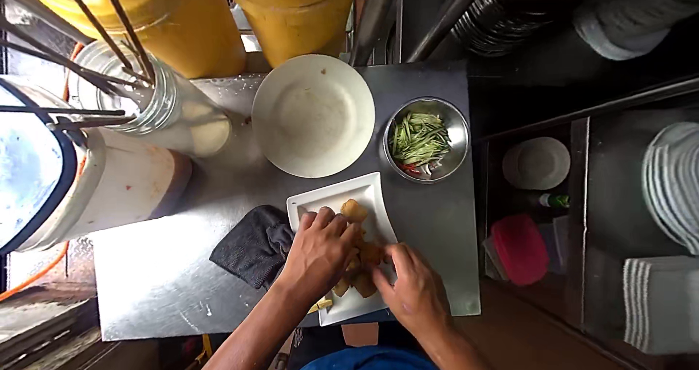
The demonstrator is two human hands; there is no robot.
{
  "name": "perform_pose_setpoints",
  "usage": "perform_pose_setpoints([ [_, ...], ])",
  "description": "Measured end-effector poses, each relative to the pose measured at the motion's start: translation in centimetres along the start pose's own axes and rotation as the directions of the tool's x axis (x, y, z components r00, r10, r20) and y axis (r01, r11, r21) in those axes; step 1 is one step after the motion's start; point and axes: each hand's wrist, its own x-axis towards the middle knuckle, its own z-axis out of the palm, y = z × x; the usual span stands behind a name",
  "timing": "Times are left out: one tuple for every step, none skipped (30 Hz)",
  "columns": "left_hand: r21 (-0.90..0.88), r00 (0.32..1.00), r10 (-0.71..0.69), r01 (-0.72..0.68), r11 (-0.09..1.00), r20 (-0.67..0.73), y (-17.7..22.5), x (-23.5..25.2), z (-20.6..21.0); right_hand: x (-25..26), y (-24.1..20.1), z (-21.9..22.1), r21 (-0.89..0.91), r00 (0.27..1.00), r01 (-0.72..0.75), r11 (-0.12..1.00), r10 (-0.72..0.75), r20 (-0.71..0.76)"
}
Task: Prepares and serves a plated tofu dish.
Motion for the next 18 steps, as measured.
perform_pose_setpoints([
  [0.003,0.999,0.035,-0.035,0.999,0.011,0.0,0.3,0.2,-0.3,-0.1,0.0,-0.004,1.0,-0.027,1.0,0.027,0.0],
  [-0.002,0.998,0.055,-0.055,0.999,0.02,0.0,0.3,0.3,-0.7,-0.2,0.0,0.002,0.998,-0.057,0.998,0.057,0.008],
  [-0.014,0.998,0.058,-0.058,0.998,0.019,0.1,0.2,0.4,-1.2,-0.2,0.0,0.014,0.996,-0.085,0.996,0.084,0.02],
  [-0.03,0.999,0.049,-0.049,0.998,0.008,0.0,-0.1,0.5,-1.7,-0.1,0.0,0.028,0.994,-0.107,0.994,0.106,0.028],
  [-0.039,0.999,0.036,-0.036,0.999,-0.009,-0.1,-0.4,0.6,-2.1,0.0,0.1,0.042,0.992,-0.122,0.992,0.121,0.026],
  [-0.044,0.999,0.016,-0.017,0.999,-0.029,-0.3,-0.7,0.5,-2.4,0.0,0.1,0.051,0.991,-0.133,0.99,0.132,0.015],
  [-0.045,0.999,-0.007,0.005,0.999,-0.042,-0.6,-1.0,0.5,-2.8,-0.2,0.0,0.06,0.99,-0.142,0.988,0.143,0.0],
  [-0.046,0.999,-0.023,0.021,0.999,-0.045,-0.9,-1.2,0.4,-3.3,-0.4,-0.2,0.068,0.988,-0.151,0.986,0.152,-0.016],
  [-0.05,0.999,-0.026,0.024,0.998,-0.037,-1.1,-1.3,0.2,-3.9,-0.8,-0.3,0.068,0.988,-0.153,0.986,0.155,-0.022],
  [-0.048,0.999,-0.019,0.018,0.999,-0.03,-1.2,-1.3,0.2,-4.4,-1.2,-0.2,0.063,0.988,-0.151,0.987,0.152,-0.021],
  [-0.042,1.0,-0.009,0.008,0.999,-0.023,-1.2,-1.2,0.2,-4.9,-1.5,0.2,0.056,0.989,-0.146,0.988,0.147,-0.024],
  [-0.033,1.0,0.0,-0.001,0.999,-0.021,-1.1,-1.1,0.3,-5.3,-1.8,0.7,0.053,0.989,-0.14,0.989,0.142,-0.031],
  [-0.03,1.0,0.002,-0.003,1.0,-0.022,-0.9,-0.9,0.3,-5.5,-2.0,1.4,0.05,0.99,-0.131,0.99,0.133,-0.053],
  [-0.029,1.0,-0.005,0.004,1.0,-0.027,-0.8,-0.7,0.2,-5.5,-2.1,2.2,0.047,0.988,-0.118,0.992,0.122,-0.093],
  [-0.031,0.999,-0.022,0.021,0.999,-0.045,-0.8,-0.4,0.0,-5.5,-2.1,2.9,0.046,0.984,-0.104,0.994,0.11,-0.138],
  [-0.038,0.997,-0.046,0.044,0.998,-0.063,-0.9,0.1,-0.3,-5.6,-2.0,3.4,0.06,0.979,-0.093,0.994,0.103,-0.177],
  [-0.047,0.996,-0.069,0.066,0.997,-0.063,-1.1,0.8,-0.7,-5.8,-1.8,3.5,0.098,0.973,-0.084,0.992,0.103,-0.204],
  [-0.052,0.996,-0.086,0.084,0.995,-0.034,-1.3,1.6,-1.0,-6.0,-1.7,3.1,0.162,0.969,-0.075,0.984,0.111,-0.22],
])
